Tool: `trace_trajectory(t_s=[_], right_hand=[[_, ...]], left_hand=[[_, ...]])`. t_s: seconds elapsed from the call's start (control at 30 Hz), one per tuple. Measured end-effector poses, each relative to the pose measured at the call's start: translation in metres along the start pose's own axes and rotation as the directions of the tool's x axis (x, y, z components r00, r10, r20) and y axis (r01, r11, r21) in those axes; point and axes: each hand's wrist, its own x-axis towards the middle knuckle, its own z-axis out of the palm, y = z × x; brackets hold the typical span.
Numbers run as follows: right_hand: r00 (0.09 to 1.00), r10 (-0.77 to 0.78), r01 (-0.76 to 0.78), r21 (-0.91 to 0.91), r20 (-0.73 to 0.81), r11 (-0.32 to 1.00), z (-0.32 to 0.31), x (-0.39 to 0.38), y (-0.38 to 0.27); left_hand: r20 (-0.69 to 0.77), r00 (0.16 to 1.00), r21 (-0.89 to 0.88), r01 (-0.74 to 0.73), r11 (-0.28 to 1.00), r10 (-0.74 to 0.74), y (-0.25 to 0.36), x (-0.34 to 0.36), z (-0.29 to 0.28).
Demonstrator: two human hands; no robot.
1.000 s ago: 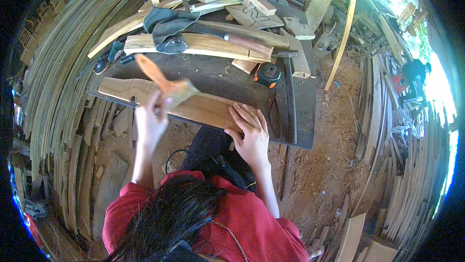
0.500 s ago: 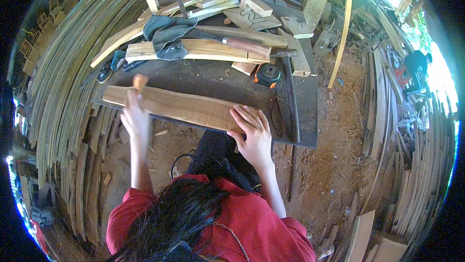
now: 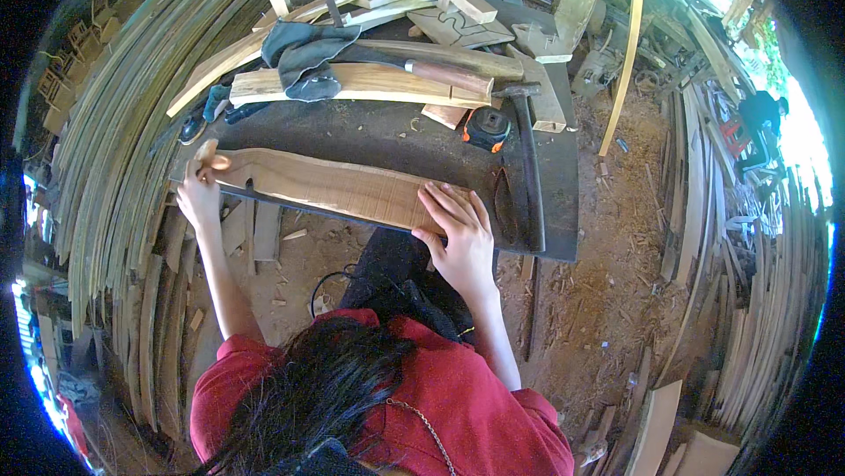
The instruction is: The person uses a chisel and mallet to carve and shape a curved wooden piece on a workbench. They then use a brush to sweep away wood shavings and dust from the surface of the piece.
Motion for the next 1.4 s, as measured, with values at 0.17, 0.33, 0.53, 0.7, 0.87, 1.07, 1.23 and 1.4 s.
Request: trace_trajectory(t_s=[0.17,0.33,0.53,0.7,0.87,1.07,1.23,1.4], right_hand=[[1.0,0.008,-0.008,-0.017,-0.001,1.0,-0.001,0.0,-0.001],[1.0,0.012,-0.011,-0.033,0.016,0.999,0.0,-0.001,0.0],[1.0,0.005,-0.005,-0.037,0.013,0.999,0.001,-0.001,0.001],[1.0,-0.002,0.002,-0.026,-0.003,1.0,0.002,-0.001,0.001],[1.0,-0.003,0.003,-0.019,-0.005,1.0,0.003,0.001,0.001],[1.0,0.006,-0.005,-0.037,0.025,0.999,0.004,-0.003,0.003],[1.0,-0.006,0.007,-0.048,0.02,0.999,0.004,-0.003,0.006],[0.999,-0.038,0.038,-0.028,0.019,0.999,0.007,-0.001,0.005]], left_hand=[[0.101,0.995,-0.124,0.003,0.992,0.01,0.031,-0.016,-0.025],[0.296,0.937,-0.589,0.024,0.808,0.187,0.113,-0.066,-0.07],[0.229,0.96,-0.666,0.031,0.746,0.164,0.109,-0.058,-0.056],[-0.024,0.997,-0.087,0.074,0.993,-0.076,0.011,0.003,-0.007],[0.048,0.998,0.111,0.041,0.993,-0.046,0.036,0.001,-0.016],[0.158,0.942,-0.482,-0.19,0.856,0.298,0.155,-0.082,-0.051],[0.232,0.923,-0.685,-0.07,0.725,0.308,0.157,-0.084,-0.058],[0.11,0.994,-0.161,-0.005,0.987,0.023,0.058,-0.013,-0.025]])
